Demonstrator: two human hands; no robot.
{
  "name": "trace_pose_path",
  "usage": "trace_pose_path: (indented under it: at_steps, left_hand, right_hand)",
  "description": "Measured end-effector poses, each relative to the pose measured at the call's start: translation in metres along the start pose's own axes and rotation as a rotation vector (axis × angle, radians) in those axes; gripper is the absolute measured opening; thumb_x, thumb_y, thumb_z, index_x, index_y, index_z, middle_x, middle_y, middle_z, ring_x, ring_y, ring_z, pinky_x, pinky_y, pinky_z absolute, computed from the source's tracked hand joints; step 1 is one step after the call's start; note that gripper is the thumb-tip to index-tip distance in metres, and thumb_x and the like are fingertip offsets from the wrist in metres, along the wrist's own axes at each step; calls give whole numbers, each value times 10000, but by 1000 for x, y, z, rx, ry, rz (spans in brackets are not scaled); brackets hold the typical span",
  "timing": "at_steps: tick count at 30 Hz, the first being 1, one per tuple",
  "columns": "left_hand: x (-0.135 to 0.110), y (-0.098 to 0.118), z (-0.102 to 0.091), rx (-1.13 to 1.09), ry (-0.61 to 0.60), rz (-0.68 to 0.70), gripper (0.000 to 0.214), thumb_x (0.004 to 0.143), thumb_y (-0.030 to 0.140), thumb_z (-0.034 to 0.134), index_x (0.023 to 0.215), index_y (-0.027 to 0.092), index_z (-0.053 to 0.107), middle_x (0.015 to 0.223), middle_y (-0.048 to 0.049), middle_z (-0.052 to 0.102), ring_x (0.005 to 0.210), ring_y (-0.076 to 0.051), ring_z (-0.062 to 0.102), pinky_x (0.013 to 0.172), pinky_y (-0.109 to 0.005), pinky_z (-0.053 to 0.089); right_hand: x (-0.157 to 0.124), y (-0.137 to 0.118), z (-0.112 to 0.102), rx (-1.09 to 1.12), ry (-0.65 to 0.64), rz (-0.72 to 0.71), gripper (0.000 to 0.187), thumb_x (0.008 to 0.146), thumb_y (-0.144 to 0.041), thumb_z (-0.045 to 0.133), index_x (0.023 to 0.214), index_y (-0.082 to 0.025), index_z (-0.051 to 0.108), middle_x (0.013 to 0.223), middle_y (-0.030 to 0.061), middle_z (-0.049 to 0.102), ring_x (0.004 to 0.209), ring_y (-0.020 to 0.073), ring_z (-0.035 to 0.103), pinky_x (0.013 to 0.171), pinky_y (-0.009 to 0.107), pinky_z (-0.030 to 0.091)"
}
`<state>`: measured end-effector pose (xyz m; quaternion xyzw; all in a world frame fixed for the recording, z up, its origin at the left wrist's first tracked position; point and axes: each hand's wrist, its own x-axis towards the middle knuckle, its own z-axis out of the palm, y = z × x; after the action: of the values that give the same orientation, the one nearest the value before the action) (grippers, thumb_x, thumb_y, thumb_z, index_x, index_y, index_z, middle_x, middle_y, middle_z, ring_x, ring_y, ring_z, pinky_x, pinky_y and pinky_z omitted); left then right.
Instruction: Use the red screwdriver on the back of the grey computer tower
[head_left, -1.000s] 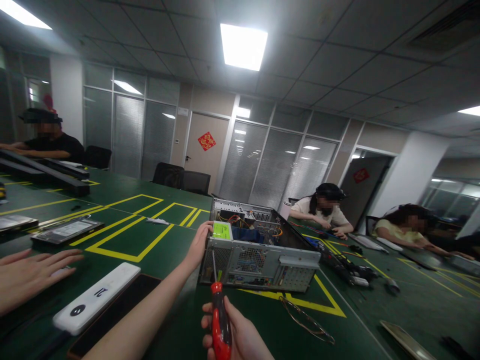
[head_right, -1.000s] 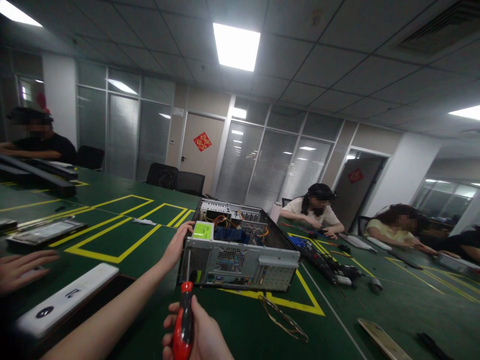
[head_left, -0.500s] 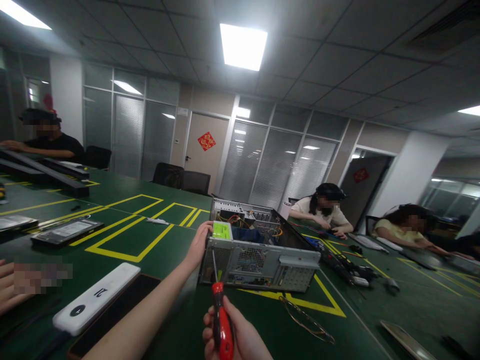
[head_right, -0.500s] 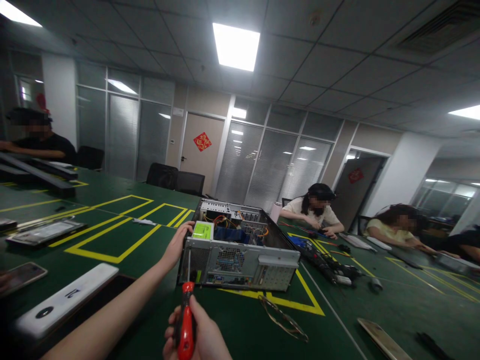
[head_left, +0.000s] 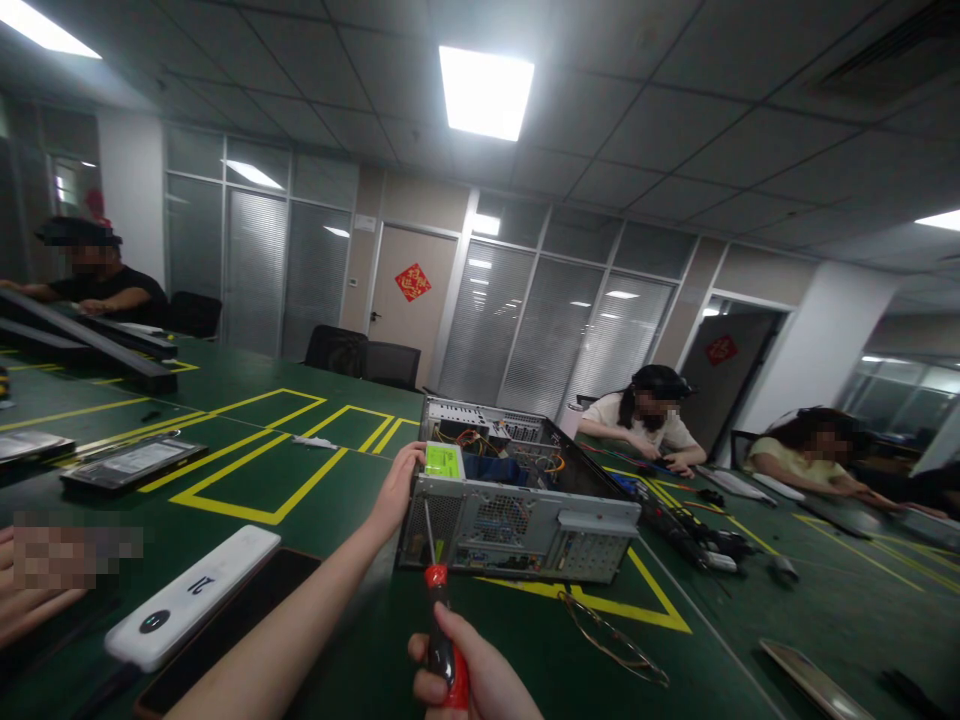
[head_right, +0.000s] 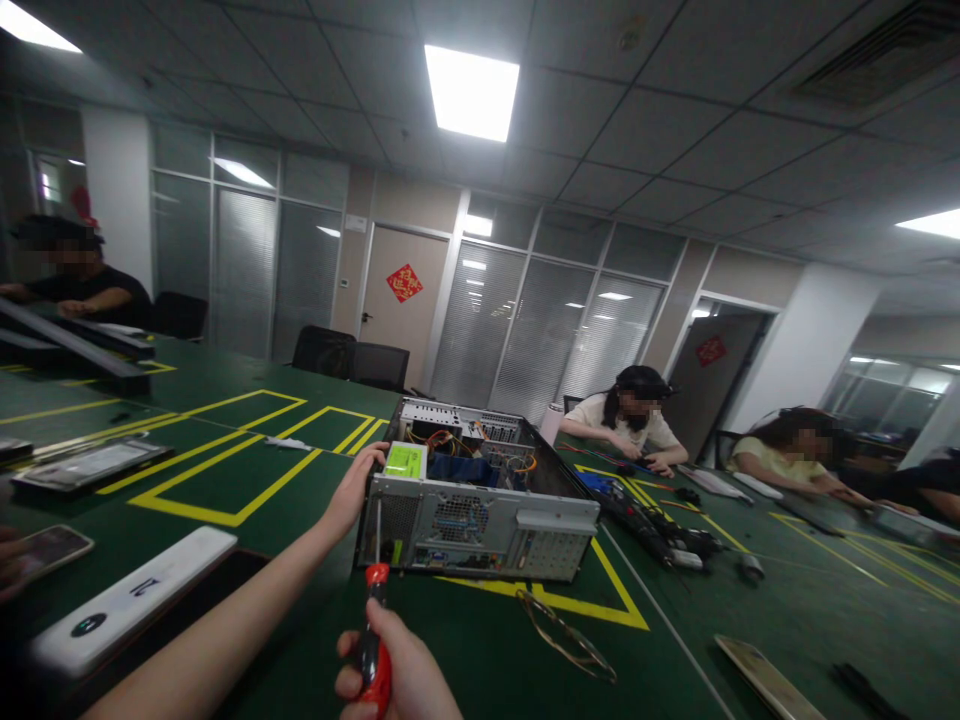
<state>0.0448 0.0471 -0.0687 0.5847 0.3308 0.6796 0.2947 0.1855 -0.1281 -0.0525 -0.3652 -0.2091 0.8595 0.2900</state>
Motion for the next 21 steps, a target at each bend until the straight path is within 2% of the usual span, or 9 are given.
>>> trace_pose_path:
  at_steps: [3, 5, 8, 11, 16, 19, 21]
  left_hand:
    - [0, 0, 0, -10, -2, -8, 326, 918, 428, 350, 784, 199, 539, 1202, -80, 575, 1215, -208, 500, 1104, -367, 349]
    - [0, 0, 0, -12, 0, -5, 328, 917, 435, 353, 783, 200, 538, 1197, -80, 575, 1210, -207, 502, 1101, -363, 350]
    - [0, -1, 1, 7, 14, 7, 345, 917, 459, 353, 779, 201, 537, 1188, -78, 584, 1197, -204, 508, 1098, -355, 350]
    - [1, -2, 0, 30, 12, 12, 365, 918, 478, 348, 781, 201, 542, 1185, -74, 592, 1195, -202, 510, 1091, -345, 354]
    - [0, 1, 0, 13, 11, 4, 356, 918, 472, 352, 782, 204, 543, 1191, -70, 592, 1196, -199, 513, 1090, -341, 358]
    - [-1, 4, -1, 10, -1, -5, 345, 917, 460, 355, 787, 202, 543, 1206, -73, 584, 1205, -199, 509, 1096, -340, 353]
    - [-2, 5, -1, 11, -11, -9, 341, 917, 455, 352, 789, 202, 542, 1209, -72, 582, 1212, -200, 503, 1097, -341, 351]
  right_hand:
    - [2, 2, 1, 65, 116, -32, 414, 918, -453, 467, 713, -117, 595, 530, 28, 566, 420, 46, 461, 389, 99, 324]
    - [6, 4, -1, 114, 175, -64, 382, 917, -438, 478, 733, -126, 598, 623, 53, 633, 526, 100, 586, 472, 166, 443]
    - [11, 7, -6, 108, 117, -84, 319, 869, -437, 565, 817, -128, 625, 698, 53, 665, 633, 161, 656, 607, 286, 521]
    - [14, 9, -9, 79, 58, -90, 329, 844, -456, 593, 883, -133, 640, 683, 42, 653, 621, 157, 641, 643, 307, 507]
    - [11, 7, -5, 130, 45, -92, 308, 856, -428, 583, 912, -130, 639, 612, 17, 597, 535, 116, 560, 546, 220, 416]
    - [6, 6, 1, 185, 85, -84, 302, 901, -387, 517, 827, -117, 629, 589, 21, 569, 513, 99, 525, 499, 180, 376]
    - [4, 5, 5, 178, 140, -61, 378, 938, -347, 438, 717, -92, 609, 562, 34, 544, 496, 83, 501, 475, 155, 363]
